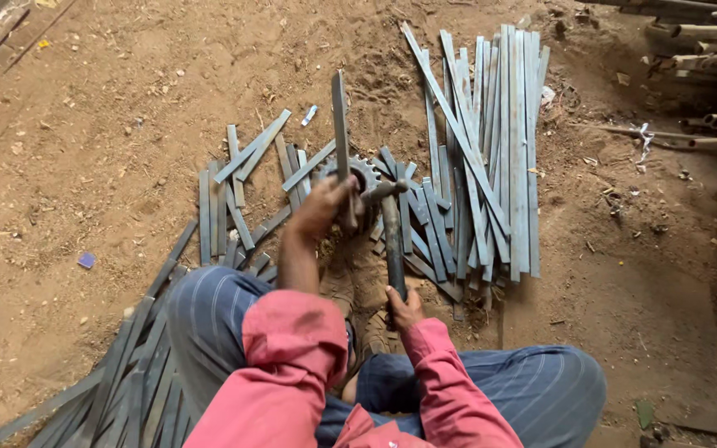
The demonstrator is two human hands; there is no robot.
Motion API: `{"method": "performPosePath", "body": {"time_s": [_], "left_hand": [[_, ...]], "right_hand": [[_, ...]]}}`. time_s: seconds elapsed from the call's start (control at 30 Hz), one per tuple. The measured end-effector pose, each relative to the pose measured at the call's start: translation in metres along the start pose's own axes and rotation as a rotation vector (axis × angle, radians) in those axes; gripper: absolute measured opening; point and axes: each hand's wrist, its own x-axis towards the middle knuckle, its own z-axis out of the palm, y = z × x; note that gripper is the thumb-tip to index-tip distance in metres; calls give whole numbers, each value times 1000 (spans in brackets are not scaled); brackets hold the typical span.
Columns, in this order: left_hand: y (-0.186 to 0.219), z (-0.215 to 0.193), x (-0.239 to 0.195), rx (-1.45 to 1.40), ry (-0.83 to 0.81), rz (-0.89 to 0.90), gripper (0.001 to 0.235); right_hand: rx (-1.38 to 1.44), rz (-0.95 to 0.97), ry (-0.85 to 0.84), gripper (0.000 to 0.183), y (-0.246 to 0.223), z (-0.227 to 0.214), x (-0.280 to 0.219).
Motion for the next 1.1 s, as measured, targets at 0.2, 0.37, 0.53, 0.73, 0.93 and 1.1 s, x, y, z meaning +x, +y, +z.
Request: {"method": "performPosePath", "body": {"time_s": [0.2, 0.37, 0.53, 0.73, 0.93, 1.1], "left_hand": [[-147, -46, 101, 267, 226, -159, 45], [-237, -58, 138, 436, 443, -105, 43], [-225, -54, 124, -195, 527, -130, 41], [-177, -46, 115, -902, 179, -73, 34], [-158, -34, 115, -893, 180, -85, 33], [-155, -38, 106, -473, 352, -210, 32]], "right_hand": [[-34, 40, 8, 39, 2, 3, -3], [-83, -13, -5, 37, -6, -1, -13], [3, 22, -25, 35, -10, 3, -21], [6, 44, -29, 35, -6, 8, -9], [-76, 39, -27, 41, -21, 7, -21], [-78, 64, -17, 49, -35, 9, -27]]}}
